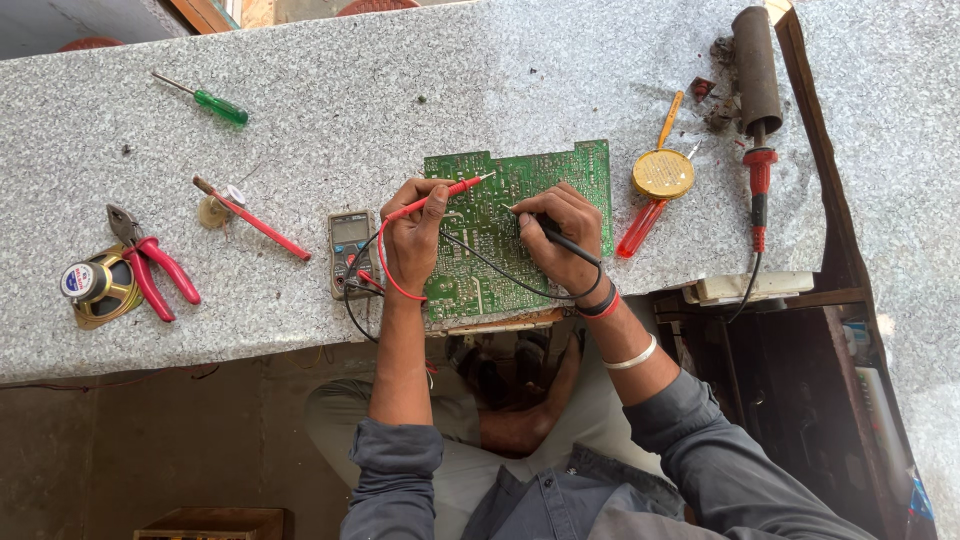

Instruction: The person sits on the floor at a workbench and tests a green circuit board using multimeter probes, touching probe tips to points on the board. They pick up a soldering iron and solder components on the board, then resume probing the board with the multimeter leads.

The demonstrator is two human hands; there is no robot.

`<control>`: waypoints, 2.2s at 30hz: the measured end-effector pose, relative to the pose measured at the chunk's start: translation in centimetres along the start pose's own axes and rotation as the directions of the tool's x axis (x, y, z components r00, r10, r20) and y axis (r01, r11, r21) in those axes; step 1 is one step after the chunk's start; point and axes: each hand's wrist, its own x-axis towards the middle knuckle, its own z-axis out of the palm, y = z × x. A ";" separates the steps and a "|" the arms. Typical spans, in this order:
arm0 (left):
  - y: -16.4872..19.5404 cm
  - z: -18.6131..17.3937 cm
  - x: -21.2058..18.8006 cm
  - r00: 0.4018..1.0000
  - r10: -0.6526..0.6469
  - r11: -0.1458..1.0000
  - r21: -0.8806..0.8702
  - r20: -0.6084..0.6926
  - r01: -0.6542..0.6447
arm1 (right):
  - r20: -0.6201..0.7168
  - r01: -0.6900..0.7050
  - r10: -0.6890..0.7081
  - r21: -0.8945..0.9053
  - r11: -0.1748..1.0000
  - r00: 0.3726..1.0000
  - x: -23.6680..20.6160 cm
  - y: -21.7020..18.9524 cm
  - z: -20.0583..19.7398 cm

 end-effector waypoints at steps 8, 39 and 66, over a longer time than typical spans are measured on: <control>0.0 0.0 0.0 1.000 0.009 1.000 -0.001 0.000 -0.009 | 0.002 0.001 -0.001 -0.004 1.000 1.000 0.0 0.1 0.1; 0.9 0.0 0.3 1.000 0.019 1.000 0.020 -0.006 -0.019 | -0.001 0.016 -0.016 0.014 1.000 1.000 0.3 -0.1 0.0; 0.8 0.1 -0.2 1.000 0.006 1.000 -0.010 -0.001 -0.006 | -0.002 0.021 -0.021 0.020 1.000 1.000 -0.2 -0.1 -0.2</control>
